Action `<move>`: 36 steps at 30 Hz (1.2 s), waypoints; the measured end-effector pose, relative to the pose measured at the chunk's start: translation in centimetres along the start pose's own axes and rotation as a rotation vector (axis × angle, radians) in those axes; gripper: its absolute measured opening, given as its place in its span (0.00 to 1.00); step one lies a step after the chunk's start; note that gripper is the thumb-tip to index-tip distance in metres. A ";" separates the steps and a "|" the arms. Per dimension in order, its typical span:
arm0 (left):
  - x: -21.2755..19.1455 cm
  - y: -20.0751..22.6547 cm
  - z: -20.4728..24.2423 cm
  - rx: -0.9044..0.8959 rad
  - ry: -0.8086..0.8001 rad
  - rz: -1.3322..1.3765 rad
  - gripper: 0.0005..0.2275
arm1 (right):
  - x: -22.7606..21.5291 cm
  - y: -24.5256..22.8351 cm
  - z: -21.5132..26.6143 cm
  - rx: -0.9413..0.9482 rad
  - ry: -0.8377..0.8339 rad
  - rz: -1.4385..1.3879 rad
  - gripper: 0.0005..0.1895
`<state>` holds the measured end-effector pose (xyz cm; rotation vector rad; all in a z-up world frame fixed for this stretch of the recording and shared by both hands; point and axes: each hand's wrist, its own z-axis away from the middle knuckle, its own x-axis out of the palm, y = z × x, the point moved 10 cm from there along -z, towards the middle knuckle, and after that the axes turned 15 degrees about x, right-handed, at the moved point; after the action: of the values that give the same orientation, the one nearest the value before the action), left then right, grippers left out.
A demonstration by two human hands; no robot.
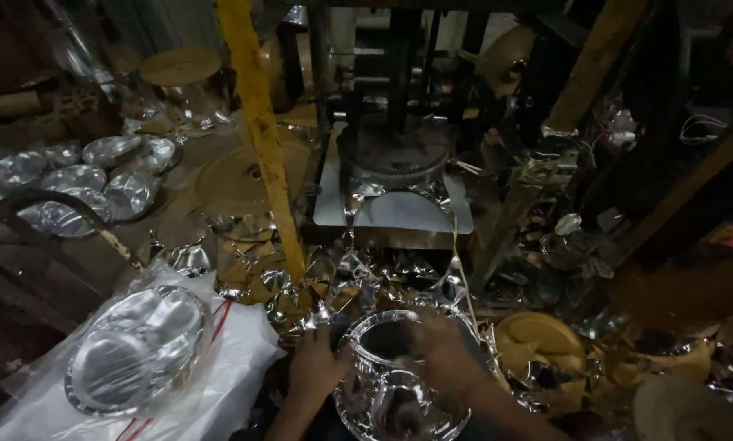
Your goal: The person sits on the floor and repeatedly picks up shiny metal plates, stacks them, and places them into a white plastic bag. The person handles the plates one at a time, occasionally adjusting the stack before bagging.
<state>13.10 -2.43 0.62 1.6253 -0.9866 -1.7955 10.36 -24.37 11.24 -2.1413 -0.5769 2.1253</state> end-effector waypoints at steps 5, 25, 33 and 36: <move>-0.7 4.5 0.6 0.301 0.232 -0.475 0.28 | -0.2 -11.2 3.0 -0.309 -0.232 -0.006 0.45; 0.6 3.5 1.7 0.162 0.034 -0.358 0.44 | -0.4 0.7 1.1 0.075 -0.067 -0.003 0.38; -0.6 4.0 1.2 0.196 0.155 -0.148 0.42 | 4.0 11.0 -0.3 0.513 -0.350 0.038 0.33; 0.0 3.5 1.3 0.156 0.080 -0.267 0.39 | 4.9 10.5 -1.0 0.461 -0.326 0.095 0.34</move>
<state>11.50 -4.28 3.44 1.9897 -0.9291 -1.8437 13.46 -32.33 3.37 -1.6220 0.0128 2.3823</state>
